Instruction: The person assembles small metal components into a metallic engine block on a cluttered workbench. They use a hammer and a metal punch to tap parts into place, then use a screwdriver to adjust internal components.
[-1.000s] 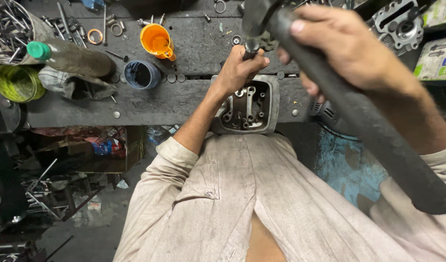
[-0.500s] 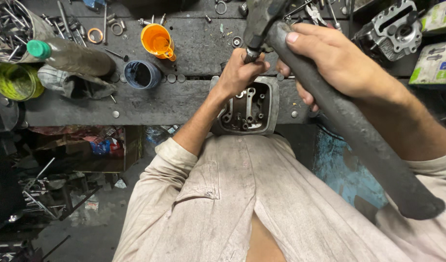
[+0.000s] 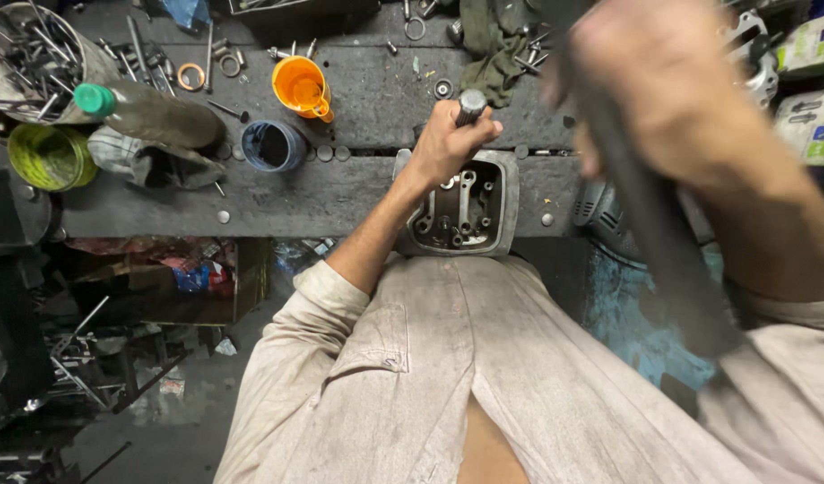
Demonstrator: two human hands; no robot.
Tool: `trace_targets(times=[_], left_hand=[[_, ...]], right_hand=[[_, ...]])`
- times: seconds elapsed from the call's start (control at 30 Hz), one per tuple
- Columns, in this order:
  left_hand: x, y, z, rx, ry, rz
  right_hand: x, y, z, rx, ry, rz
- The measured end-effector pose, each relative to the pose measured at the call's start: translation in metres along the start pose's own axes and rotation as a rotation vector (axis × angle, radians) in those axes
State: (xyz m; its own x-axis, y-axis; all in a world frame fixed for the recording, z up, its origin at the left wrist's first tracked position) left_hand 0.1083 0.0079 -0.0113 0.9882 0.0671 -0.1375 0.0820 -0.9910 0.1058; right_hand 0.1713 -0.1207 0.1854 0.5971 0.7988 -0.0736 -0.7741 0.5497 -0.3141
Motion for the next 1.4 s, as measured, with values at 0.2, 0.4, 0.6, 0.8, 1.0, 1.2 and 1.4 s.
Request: trace_targets(times=[0.2,0.4,0.6,0.8,1.0,1.2,1.4], left_hand=[[-0.003,0.004,0.000,-0.044,0.002,0.034],[-0.005,0.000,-0.002,0.056,0.082,-0.099],[-0.004,0.000,0.003,0.008,0.053,-0.074],[-0.005,0.003,-0.002,0.088,0.095,-0.071],[-0.006,0.003,0.000,0.061,0.047,-0.014],[-0.009,0.001,-0.002,0.054,0.080,-0.083],[-0.007,0.003,-0.003,0.093,0.072,-0.038]], right_hand=[[-0.001,0.045,-0.016,0.326,0.300,0.139],[-0.019,0.001,-0.013,0.256,0.137,0.051],[-0.001,-0.031,0.003,0.342,-0.258,0.090],[-0.008,0.019,-0.026,-0.124,0.271,0.145],[-0.008,0.034,-0.019,0.249,0.297,0.139],[-0.023,-0.020,0.009,0.314,-0.110,0.025],[-0.003,-0.027,0.018,0.192,-0.167,-0.024]])
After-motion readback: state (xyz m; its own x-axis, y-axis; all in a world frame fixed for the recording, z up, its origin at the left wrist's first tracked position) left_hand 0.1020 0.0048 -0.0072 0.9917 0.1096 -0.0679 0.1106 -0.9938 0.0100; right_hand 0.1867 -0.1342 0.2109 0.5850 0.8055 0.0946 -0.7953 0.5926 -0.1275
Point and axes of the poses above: each hand's wrist, its own x-axis towards the middle knuckle, its own y-axis out of the palm, z = x × y, the point moved 8 cm from there along x, towards the middle knuckle, and after that the axes turned 9 degrees about -y, right-handed, at the moved point
